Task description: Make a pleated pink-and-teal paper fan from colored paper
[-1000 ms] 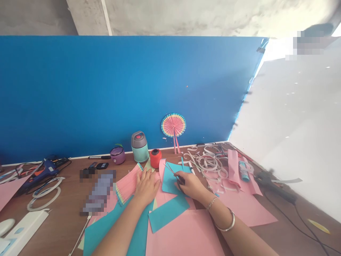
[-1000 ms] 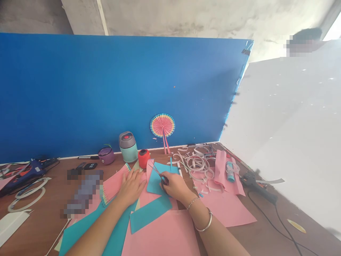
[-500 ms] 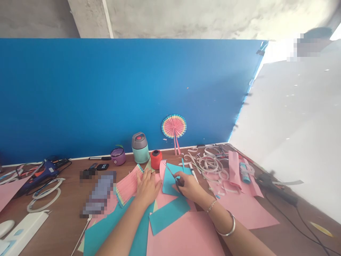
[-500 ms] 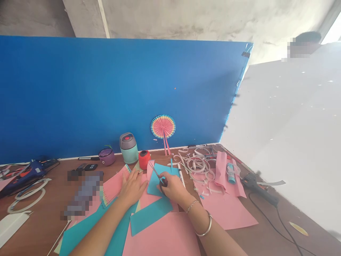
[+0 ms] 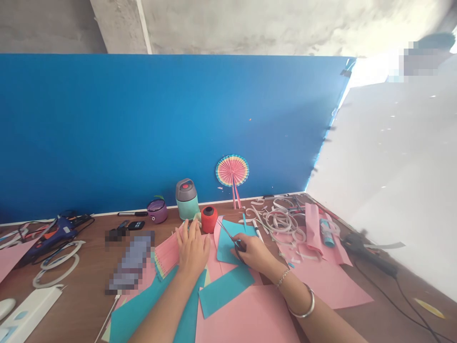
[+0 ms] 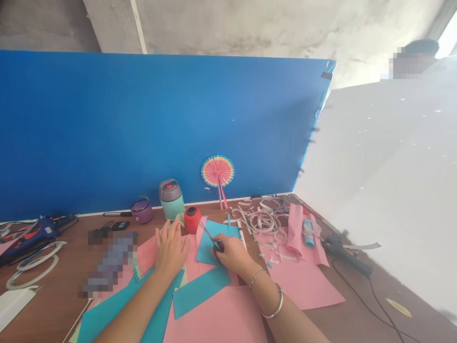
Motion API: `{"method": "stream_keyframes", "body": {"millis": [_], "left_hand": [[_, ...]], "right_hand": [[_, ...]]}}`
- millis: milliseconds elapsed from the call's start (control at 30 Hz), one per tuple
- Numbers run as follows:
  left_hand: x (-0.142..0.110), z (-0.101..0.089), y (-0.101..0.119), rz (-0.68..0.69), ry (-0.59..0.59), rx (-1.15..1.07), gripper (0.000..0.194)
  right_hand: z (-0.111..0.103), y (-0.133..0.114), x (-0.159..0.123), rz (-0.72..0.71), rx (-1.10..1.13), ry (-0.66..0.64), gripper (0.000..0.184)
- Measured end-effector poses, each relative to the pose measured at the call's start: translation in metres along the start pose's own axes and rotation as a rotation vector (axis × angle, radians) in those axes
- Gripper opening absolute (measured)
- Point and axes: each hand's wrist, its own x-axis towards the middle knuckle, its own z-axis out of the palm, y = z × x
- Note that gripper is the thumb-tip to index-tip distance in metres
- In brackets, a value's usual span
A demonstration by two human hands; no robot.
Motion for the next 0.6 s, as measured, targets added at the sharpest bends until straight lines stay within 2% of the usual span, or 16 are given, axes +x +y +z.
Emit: {"method": "stream_keyframes", "body": {"millis": [200,400,600], "left_hand": [[0.002,-0.004,-0.004,-0.083,0.148,-0.109,0.050],[0.001,-0.007,-0.005,-0.151,0.256,-0.082,0.057],[-0.001,-0.004,-0.006,-0.103,0.317,-0.139,0.063]], "right_hand": [[0.002,0.007,0.002,0.000,0.004,0.057,0.024],[0.001,0.012,0.004,0.040,0.051,0.124,0.020],[0.003,0.018,0.007,0.075,0.132,0.182,0.022]]}}
